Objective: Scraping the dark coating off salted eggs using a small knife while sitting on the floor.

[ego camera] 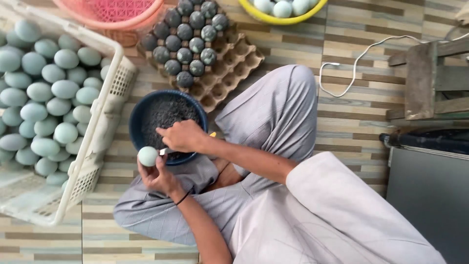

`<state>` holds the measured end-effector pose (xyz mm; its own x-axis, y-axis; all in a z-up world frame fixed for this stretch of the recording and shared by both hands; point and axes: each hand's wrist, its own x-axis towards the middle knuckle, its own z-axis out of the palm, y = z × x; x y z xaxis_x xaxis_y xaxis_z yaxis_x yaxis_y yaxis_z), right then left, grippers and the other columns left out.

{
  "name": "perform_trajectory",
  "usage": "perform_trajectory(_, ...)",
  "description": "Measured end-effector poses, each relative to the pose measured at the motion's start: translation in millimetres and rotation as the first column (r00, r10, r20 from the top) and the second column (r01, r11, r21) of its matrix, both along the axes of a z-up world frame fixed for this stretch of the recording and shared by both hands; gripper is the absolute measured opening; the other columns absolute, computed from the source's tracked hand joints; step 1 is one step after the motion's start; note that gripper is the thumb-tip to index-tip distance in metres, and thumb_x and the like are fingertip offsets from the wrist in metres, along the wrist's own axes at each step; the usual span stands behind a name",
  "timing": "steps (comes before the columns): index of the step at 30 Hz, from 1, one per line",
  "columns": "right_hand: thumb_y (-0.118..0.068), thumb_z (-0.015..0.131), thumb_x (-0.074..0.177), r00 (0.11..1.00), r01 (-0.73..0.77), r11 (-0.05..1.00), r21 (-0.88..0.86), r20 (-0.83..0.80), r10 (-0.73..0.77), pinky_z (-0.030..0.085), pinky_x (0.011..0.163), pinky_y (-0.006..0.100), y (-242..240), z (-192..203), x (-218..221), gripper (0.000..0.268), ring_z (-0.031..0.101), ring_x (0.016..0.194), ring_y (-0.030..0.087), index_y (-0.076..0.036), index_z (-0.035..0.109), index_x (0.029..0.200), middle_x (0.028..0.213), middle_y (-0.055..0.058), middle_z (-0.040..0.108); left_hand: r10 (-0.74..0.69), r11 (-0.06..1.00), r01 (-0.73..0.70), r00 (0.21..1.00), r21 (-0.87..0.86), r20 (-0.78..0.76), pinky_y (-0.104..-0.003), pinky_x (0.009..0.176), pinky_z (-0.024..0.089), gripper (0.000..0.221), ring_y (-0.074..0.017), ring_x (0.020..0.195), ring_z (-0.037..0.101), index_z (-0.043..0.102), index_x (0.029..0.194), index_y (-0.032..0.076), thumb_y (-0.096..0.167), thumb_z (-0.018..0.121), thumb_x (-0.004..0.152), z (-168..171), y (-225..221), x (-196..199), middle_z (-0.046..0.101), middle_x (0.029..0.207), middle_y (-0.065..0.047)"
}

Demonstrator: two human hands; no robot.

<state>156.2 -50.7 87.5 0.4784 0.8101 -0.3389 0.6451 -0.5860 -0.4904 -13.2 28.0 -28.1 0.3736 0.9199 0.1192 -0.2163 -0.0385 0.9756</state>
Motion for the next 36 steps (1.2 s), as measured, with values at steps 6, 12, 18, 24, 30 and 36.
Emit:
perform_trajectory(6, -0.026, 0.033, 0.102, 0.994, -0.092, 0.992, 0.084, 0.059, 0.087, 0.04, 0.034, 0.032, 5.0, -12.4, 12.0, 0.045, 0.039, 0.034, 0.016, -0.008, 0.074, 0.102, 0.05, 0.008, 0.054, 0.013, 1.0, -0.013, 1.0, 0.027, -0.005, -0.058, 0.076, 0.068, 0.06, -0.0456, 0.101, 0.07, 0.047, 0.147, -0.006, -0.006, 0.077, 0.094, 10.3, -6.4, 8.4, 0.061, 0.119, -0.033)
perform_trajectory(12, -0.029, 0.041, 0.1, 0.995, -0.066, 0.989, 0.134, 0.078, 0.056, 0.035, 0.033, 0.029, 0.8, -42.9, 9.2, 0.049, 0.032, 0.032, 0.011, -0.013, 0.058, 0.056, 0.041, 0.005, 0.045, 0.019, 0.999, -0.019, 1.0, 0.031, -0.005, -0.054, 0.074, 0.068, 0.06, -0.0449, 0.102, 0.071, 0.047, 0.146, -0.007, -0.005, 0.077, 0.093, 6.8, -4.3, 7.9, 0.062, 0.119, -0.032)
perform_trajectory(18, -0.029, 0.043, 0.102, 0.998, -0.057, 0.991, 0.118, 0.043, 0.053, 0.052, 0.045, 0.038, -4.7, -48.0, 10.0, 0.044, 0.057, 0.045, 0.019, -0.009, 0.071, 0.073, 0.057, 0.01, 0.062, 0.013, 1.0, -0.012, 1.0, 0.007, -0.016, -0.051, 0.075, 0.069, 0.06, -0.0434, 0.101, 0.071, 0.047, 0.146, -0.007, -0.006, 0.076, 0.093, 14.8, -7.5, 12.3, 0.062, 0.119, -0.031)
perform_trajectory(24, -0.033, 0.051, 0.091, 0.989, -0.052, 0.991, 0.119, 0.146, 0.034, 0.057, 0.056, 0.049, -4.7, -78.9, 1.5, 0.035, 0.073, 0.063, 0.034, -0.011, 0.072, 0.072, 0.071, 0.017, 0.072, 0.015, 1.0, -0.015, 1.0, 0.011, -0.017, -0.051, 0.072, 0.07, 0.059, -0.0408, 0.1, 0.072, 0.051, 0.144, -0.005, -0.002, 0.078, 0.091, 8.1, -6.6, 11.8, 0.065, 0.117, -0.03)
perform_trajectory(30, -0.029, 0.055, 0.09, 0.979, -0.12, 0.993, -0.022, 0.161, 0.122, 0.058, 0.056, 0.048, -3.0, -82.1, -5.0, 0.033, 0.071, 0.06, 0.032, -0.012, 0.073, 0.07, 0.066, 0.015, 0.07, 0.026, 0.999, -0.026, 1.0, -0.02, -0.009, -0.049, 0.074, 0.07, 0.062, -0.0368, 0.101, 0.073, 0.051, 0.144, -0.006, -0.004, 0.079, 0.089, 15.4, -8.8, 14.6, 0.066, 0.119, -0.028)
perform_trajectory(36, -0.03, 0.042, 0.093, 0.846, 0.084, 0.993, 0.084, -0.532, -0.027, 0.052, 0.08, 0.057, -14.1, -50.2, 23.9, 0.049, 0.067, 0.091, 0.052, 0.005, 0.077, 0.097, 0.092, 0.033, 0.071, 0.048, 0.997, -0.045, 0.998, -0.067, 0.035, -0.046, 0.076, 0.072, 0.064, -0.0338, 0.1, 0.073, 0.052, 0.143, -0.007, 0.0, 0.082, 0.087, 24.9, -11.4, 16.2, 0.066, 0.119, -0.029)
